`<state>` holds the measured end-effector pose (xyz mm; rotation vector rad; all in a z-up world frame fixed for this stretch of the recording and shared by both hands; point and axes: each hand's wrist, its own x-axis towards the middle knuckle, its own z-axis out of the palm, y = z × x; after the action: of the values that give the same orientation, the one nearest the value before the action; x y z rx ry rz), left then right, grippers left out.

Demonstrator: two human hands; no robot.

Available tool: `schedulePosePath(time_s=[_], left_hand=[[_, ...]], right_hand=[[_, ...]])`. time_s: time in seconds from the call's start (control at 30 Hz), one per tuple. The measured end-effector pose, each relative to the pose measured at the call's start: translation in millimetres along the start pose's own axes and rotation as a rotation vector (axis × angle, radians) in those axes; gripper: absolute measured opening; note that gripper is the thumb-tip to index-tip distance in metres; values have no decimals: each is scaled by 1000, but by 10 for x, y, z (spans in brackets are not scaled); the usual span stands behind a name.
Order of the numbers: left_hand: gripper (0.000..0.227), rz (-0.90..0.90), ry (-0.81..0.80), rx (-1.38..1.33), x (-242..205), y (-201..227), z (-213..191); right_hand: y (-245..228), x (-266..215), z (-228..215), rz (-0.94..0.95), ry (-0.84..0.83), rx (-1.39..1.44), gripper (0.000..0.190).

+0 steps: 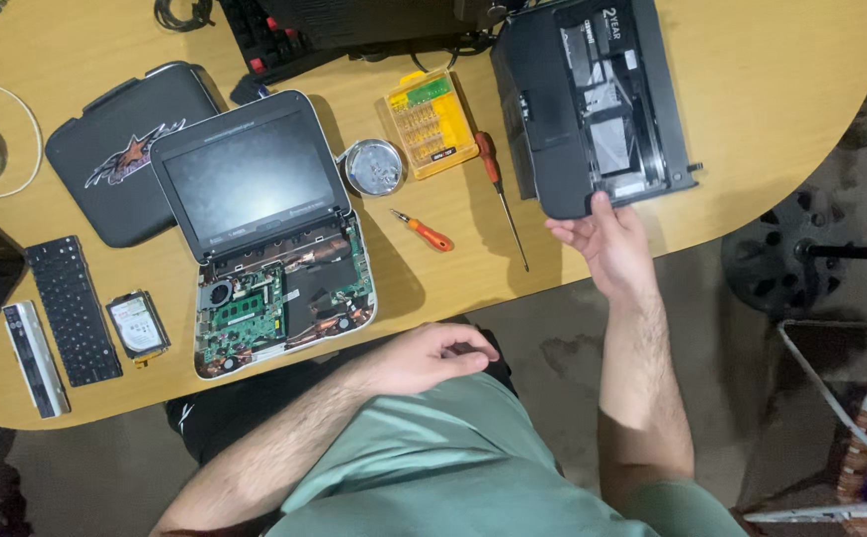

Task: The person uses a screwdriver to remove screws from the bottom and screen bezel of a laptop. They detach the bottom cover and then the screen bezel, placing the removed parts aside on the table.

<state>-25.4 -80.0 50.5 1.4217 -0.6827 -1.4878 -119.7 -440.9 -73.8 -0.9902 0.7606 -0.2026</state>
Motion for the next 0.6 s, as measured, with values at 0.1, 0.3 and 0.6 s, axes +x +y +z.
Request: schedulePosePath(time_s=[0.1,0.3,0.6], left_hand=[[32,-20,16,28,-78,-47,-15],[32,2,75,93,-348,-200,-112],[32,23,237,89,-1155,-741,-334]], right_hand=[[38,108,-106,7,20,-29,37],[259,-117,-10,51,-102,-29,44],[844,-838,920,354,-464,-344,46]])
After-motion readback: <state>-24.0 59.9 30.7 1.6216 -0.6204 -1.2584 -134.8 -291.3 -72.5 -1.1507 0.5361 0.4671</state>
